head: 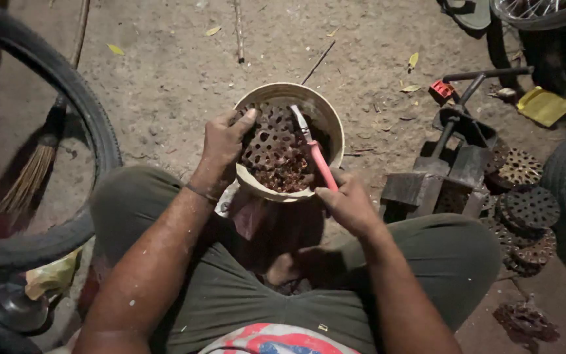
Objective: The person sits on the ground and uses pliers to pull nails out of a circular metal disc with multiple holes. The extracted nails are dropped into a bucket placed between the legs. The person rotates the disc to access different nails and continues the process.
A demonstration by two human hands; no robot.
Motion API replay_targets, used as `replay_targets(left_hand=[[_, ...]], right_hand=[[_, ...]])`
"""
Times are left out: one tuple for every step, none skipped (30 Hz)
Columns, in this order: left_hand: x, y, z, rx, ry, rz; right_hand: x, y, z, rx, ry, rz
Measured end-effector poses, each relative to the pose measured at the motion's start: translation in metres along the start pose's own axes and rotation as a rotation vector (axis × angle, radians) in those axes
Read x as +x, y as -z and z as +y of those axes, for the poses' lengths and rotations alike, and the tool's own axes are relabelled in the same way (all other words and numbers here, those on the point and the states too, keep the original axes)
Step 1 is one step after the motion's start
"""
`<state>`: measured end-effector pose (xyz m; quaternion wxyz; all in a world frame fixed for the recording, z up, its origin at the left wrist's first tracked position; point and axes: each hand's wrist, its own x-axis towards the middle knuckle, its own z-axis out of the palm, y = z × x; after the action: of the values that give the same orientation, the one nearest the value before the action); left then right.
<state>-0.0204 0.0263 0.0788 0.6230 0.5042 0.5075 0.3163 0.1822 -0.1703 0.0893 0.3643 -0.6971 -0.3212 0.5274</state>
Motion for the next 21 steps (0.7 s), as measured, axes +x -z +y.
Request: replay_targets(left_hand=[[0.002, -0.001, -0.002, -0.035, -0.017, 0.020], [0.003, -0.002, -0.002, -0.073, -0.035, 0.042], [0.003, -0.001, -0.002, -0.130, -0.039, 0.060], [0.002, -0.001, -0.002, -0.186, -0.045, 0.078], [0.002, -0.001, 0.001, -0.242, -0.057, 0.091], [0.002, -0.001, 0.004, -0.271, -0.036, 0.092], [0.000, -0.001, 0.007, -0.300, -0.015, 0.091], [-0.002, -0.001, 0.010, -0.328, 0.011, 0.092], [-0.004, -0.003, 0.012, -0.300, -0.010, 0.089], [-0.006, -0.005, 0.013, -0.269, -0.027, 0.087], [-0.007, -0.006, 0.014, -0.236, -0.042, 0.085], [-0.008, -0.007, 0.015, -0.215, -0.035, 0.087], [-0.008, -0.009, 0.014, -0.194, -0.025, 0.086], [-0.009, -0.010, 0.012, -0.174, -0.013, 0.086], [-0.008, -0.011, 0.011, -0.173, -0.009, 0.099], [-0.006, -0.011, 0.010, -0.174, -0.008, 0.115], [-0.005, -0.009, 0.009, -0.173, -0.006, 0.135], [-0.004, -0.007, 0.008, -0.138, -0.029, 0.148], [-0.004, -0.005, 0.008, -0.101, -0.050, 0.161], [-0.003, -0.004, 0.007, -0.063, -0.070, 0.171], [-0.003, -0.003, 0.007, -0.089, -0.069, 0.176]], right_hand=[[0.002, -0.003, 0.004, 0.143, 0.033, -0.025], [0.004, -0.006, 0.006, 0.283, 0.069, -0.053], [0.006, -0.008, 0.009, 0.421, 0.106, -0.086], [0.008, -0.010, 0.011, 0.389, 0.074, -0.053], [0.010, -0.010, 0.011, 0.359, 0.049, -0.017], [0.012, -0.010, 0.012, 0.330, 0.028, 0.025], [0.013, -0.009, 0.012, 0.342, -0.011, 0.011], [0.014, -0.009, 0.012, 0.354, -0.054, -0.004], [0.014, -0.009, 0.011, 0.368, -0.102, -0.020], [0.014, -0.009, 0.011, 0.326, -0.066, -0.035], [0.013, -0.011, 0.011, 0.286, -0.034, -0.049], [0.012, -0.014, 0.011, 0.247, -0.005, -0.061], [0.010, -0.016, 0.011, 0.255, 0.061, -0.078], [0.007, -0.018, 0.012, 0.262, 0.123, -0.096], [0.005, -0.020, 0.012, 0.266, 0.186, -0.116], [0.004, -0.020, 0.012, 0.226, 0.180, -0.122], [0.003, -0.019, 0.013, 0.187, 0.173, -0.132], [0.002, -0.018, 0.014, 0.148, 0.165, -0.145], [0.001, -0.017, 0.015, 0.162, 0.142, -0.164], [0.002, -0.015, 0.016, 0.178, 0.117, -0.182], [0.002, -0.014, 0.018, 0.196, 0.093, -0.196]])
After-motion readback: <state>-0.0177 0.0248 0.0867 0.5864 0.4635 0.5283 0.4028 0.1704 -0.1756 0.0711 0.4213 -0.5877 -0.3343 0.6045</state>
